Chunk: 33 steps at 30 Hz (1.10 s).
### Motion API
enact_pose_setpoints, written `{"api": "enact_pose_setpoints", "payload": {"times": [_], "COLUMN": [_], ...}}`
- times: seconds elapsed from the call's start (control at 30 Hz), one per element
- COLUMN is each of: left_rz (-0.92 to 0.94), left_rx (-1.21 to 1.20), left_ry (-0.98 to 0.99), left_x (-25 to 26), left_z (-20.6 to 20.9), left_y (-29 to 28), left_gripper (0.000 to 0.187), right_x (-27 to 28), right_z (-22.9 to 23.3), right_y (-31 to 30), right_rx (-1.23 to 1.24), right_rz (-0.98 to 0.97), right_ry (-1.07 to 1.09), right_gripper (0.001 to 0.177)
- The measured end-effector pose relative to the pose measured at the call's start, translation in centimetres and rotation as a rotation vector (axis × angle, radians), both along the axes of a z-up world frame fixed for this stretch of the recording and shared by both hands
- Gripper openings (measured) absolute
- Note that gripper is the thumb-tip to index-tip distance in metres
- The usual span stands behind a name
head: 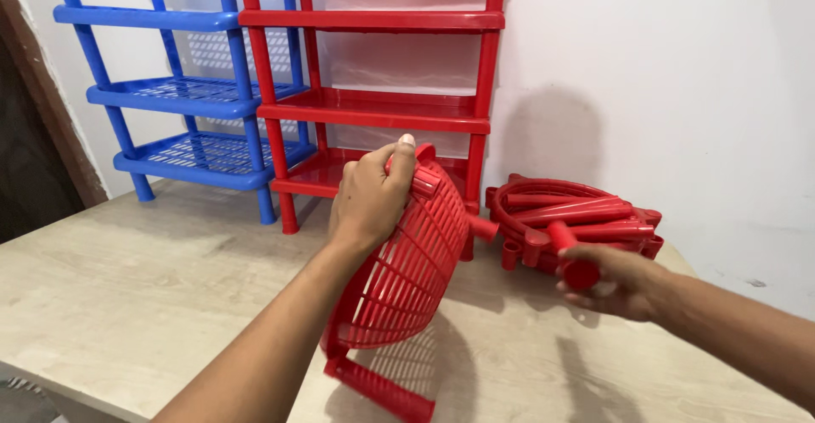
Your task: The person assembles a red plastic shelving unit by inserting cylindrical rods into the shelf frames and stacking the tiers. The person then disassembles the unit by removing the rods and separating the shelves.
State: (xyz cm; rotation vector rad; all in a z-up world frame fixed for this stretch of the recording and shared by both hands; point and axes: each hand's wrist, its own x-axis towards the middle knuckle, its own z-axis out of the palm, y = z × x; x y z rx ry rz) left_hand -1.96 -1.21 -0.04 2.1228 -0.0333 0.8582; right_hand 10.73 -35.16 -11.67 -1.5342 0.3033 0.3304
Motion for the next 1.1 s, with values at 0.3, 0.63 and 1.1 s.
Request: {"api": "enact_pose_setpoints", "payload": {"times": [0.3, 0.63, 1.1], "left_rz": [-0.181, -0.248, -0.354], "left_rx": [-0.068, -0.180, -0.156], "left_ry": [-0.368, -0.410, -0.444], "left_x": [-3.2, -4.3, -3.0], "left_z": [-2.7, -5.3, -6.7], "left_y": [0.8, 1.9, 3.2], "left_gripper": [0.053, 0.059, 0.063], "right_x": [8.0, 15.3, 10.6], "right_z": [3.0, -0.6, 3.7], "right_y": [-1.2, -2.5, 5.1], "right_rx": [0.130, -0.005, 0.336], "right_rz": [-0.301, -0.015, 0.245], "right_ry": [0.153, 0.147, -0.051], "right_gripper": [0.042, 0.037, 0.066]}}
